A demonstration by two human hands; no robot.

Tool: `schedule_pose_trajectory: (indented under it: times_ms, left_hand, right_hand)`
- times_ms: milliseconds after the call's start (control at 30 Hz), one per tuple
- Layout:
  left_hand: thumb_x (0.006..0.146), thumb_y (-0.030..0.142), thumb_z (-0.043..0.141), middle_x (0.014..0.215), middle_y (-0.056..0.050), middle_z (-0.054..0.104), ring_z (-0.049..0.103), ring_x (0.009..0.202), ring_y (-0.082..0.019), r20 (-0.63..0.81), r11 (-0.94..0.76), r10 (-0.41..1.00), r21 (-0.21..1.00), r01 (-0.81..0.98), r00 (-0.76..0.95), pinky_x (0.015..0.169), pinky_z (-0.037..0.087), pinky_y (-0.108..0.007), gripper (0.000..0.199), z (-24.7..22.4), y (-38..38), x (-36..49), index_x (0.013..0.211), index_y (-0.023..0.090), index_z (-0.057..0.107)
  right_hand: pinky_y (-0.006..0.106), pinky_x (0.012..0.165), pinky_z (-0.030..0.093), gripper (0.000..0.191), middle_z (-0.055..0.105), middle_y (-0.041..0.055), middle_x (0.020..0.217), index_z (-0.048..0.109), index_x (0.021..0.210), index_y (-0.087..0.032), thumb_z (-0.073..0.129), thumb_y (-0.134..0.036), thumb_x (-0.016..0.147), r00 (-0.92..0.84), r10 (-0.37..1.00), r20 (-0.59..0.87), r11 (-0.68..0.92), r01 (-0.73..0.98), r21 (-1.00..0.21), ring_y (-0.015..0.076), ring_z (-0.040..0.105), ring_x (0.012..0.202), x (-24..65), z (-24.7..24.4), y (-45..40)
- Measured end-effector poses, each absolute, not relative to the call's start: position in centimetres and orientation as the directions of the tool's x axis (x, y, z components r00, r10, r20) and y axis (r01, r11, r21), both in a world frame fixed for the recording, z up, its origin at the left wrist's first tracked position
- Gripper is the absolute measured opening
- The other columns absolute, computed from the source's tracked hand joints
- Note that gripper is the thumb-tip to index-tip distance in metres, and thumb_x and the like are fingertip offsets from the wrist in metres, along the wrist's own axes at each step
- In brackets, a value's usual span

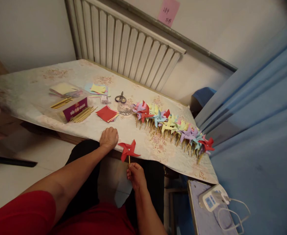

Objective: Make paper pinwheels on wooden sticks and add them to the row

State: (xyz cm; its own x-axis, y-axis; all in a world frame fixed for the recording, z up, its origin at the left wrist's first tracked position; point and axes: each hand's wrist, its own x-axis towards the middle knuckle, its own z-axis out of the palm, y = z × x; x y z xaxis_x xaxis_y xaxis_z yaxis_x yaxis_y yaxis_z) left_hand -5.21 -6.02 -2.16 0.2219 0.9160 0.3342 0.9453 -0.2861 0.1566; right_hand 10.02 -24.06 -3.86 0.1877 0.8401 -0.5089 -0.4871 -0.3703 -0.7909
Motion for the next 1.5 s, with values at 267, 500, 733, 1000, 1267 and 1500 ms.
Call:
schedule_pose_trajectory:
  times_ms: [267,500,733,1000,1267,1500]
  left_hand:
    - [0.097,0.025,0.038,0.099,-0.017,0.062,0.054,0.099,-0.032,0.318,-0.283,0.923,0.18,0.942,0.217,0.083,0.038,-0.044,0.03,-1.88,-6.15,-5.18,0.096,0.015,0.067]
    - [0.097,0.025,0.038,0.099,-0.017,0.062,0.054,0.099,-0.032,0.324,-0.288,0.92,0.185,0.94,0.218,0.083,0.038,-0.044,0.031,-1.9,-6.18,-5.14,0.096,0.015,0.067]
    - [0.098,0.026,0.037,0.099,-0.016,0.062,0.055,0.098,-0.032,0.322,-0.279,0.921,0.154,0.948,0.219,0.083,0.038,-0.043,0.031,-2.02,-6.16,-5.16,0.095,0.015,0.066]
    - [0.096,0.025,0.039,0.1,-0.017,0.063,0.055,0.1,-0.032,0.311,-0.276,0.927,0.185,0.943,0.21,0.084,0.037,-0.043,0.029,-1.81,-6.17,-5.13,0.095,0.016,0.066]
    - [0.098,0.026,0.037,0.1,-0.016,0.063,0.055,0.099,-0.031,0.311,-0.272,0.925,0.138,0.952,0.219,0.083,0.037,-0.042,0.03,-1.93,-6.16,-5.17,0.097,0.015,0.066]
    - [0.098,0.027,0.038,0.099,-0.016,0.063,0.055,0.098,-0.031,0.334,-0.282,0.916,0.136,0.95,0.224,0.082,0.038,-0.042,0.029,-2.14,-6.09,-5.23,0.094,0.016,0.065]
  right_hand:
    - [0.017,0.039,0.035,0.039,0.062,-0.003,0.053,0.06,0.07,-0.017,0.086,-0.04,0.054,0.192,0.839,-0.51,-0.369,-0.489,-0.791,0.0064,0.05,0.039,10.02,-4.02,-24.06]
    - [0.017,0.039,0.035,0.039,0.062,-0.003,0.053,0.061,0.07,-0.017,0.086,-0.042,0.054,0.188,0.845,-0.501,-0.361,-0.491,-0.793,0.0063,0.05,0.039,10.01,-3.94,-24.1]
    - [0.017,0.039,0.035,0.037,0.062,-0.0022,0.054,0.062,0.069,-0.016,0.086,-0.04,0.056,0.19,0.847,-0.496,-0.356,-0.49,-0.796,0.0068,0.05,0.04,10.04,-3.75,-24.2]
    - [0.018,0.04,0.035,0.036,0.062,-0.002,0.054,0.061,0.069,-0.017,0.086,-0.041,0.057,0.191,0.847,-0.496,-0.359,-0.483,-0.799,0.007,0.05,0.04,10.02,-3.78,-24.18]
    - [0.017,0.039,0.034,0.039,0.061,-0.0028,0.052,0.061,0.07,-0.016,0.086,-0.041,0.055,0.192,0.839,-0.51,-0.369,-0.488,-0.791,0.0066,0.05,0.039,9.94,-3.64,-24.12]
    - [0.018,0.039,0.034,0.037,0.062,-0.0023,0.053,0.061,0.07,-0.017,0.086,-0.041,0.056,0.195,0.844,-0.5,-0.359,-0.487,-0.796,0.0068,0.049,0.039,9.97,-3.65,-24.18]
